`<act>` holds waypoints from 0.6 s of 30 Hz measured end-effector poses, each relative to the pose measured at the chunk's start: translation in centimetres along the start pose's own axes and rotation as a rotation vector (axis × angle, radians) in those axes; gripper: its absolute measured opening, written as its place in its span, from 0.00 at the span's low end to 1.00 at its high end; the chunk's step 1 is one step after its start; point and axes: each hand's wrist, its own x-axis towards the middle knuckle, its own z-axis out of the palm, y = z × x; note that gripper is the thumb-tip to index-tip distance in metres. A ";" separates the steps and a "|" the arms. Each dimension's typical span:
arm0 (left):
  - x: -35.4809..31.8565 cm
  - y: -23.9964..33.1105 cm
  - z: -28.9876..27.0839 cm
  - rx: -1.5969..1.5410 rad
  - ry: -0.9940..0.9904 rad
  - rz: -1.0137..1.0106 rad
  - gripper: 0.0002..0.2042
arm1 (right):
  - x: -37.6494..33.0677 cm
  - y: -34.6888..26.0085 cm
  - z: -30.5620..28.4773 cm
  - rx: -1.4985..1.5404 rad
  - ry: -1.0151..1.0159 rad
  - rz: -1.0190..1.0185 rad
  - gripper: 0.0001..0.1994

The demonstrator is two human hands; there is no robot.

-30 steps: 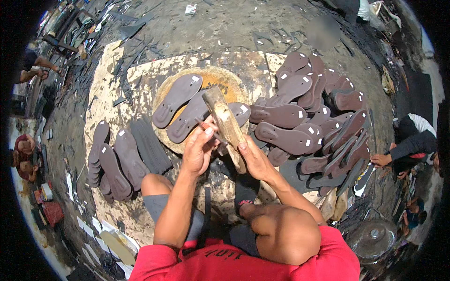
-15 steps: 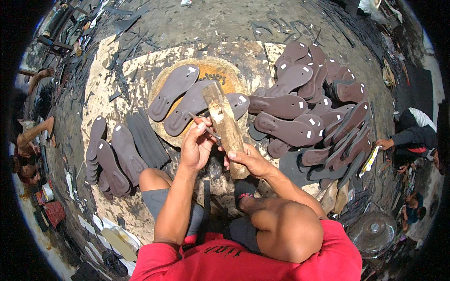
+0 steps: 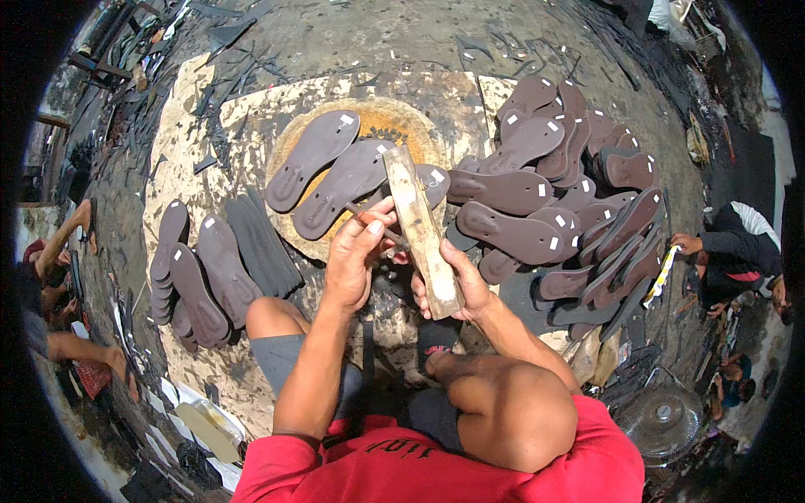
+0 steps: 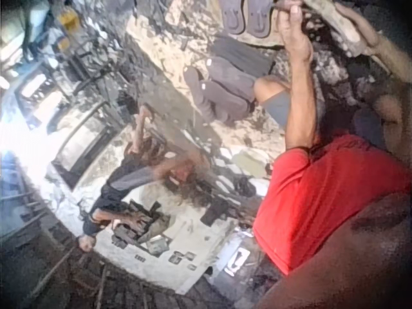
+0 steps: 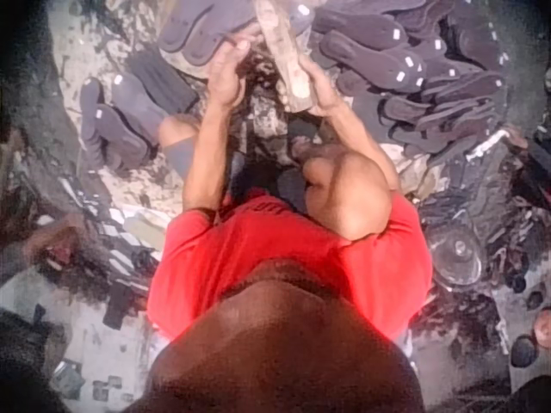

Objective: The person sits on the floor and uses a wooden block to repeatedly strike and trim the edges of grey shoe soles. They handle the soles one at a time, placing them on a circular wooden board and striking them against the block to shape the edges.

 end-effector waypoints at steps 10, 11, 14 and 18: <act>-0.3 0.4 -2.6 -0.074 0.347 0.045 0.08 | -0.2 -0.4 -1.3 -0.038 0.129 -0.085 0.30; -0.4 0.4 -3.1 -0.067 0.405 0.045 0.08 | -0.3 -0.6 -1.5 -0.080 0.190 -0.080 0.30; -0.5 0.2 -4.4 -0.035 0.432 0.042 0.11 | -0.3 -1.3 -2.4 0.148 0.129 -0.040 0.30; 0.4 -0.5 -5.3 0.176 0.529 0.056 0.15 | 0.0 -0.8 -3.2 -0.048 0.176 -0.079 0.22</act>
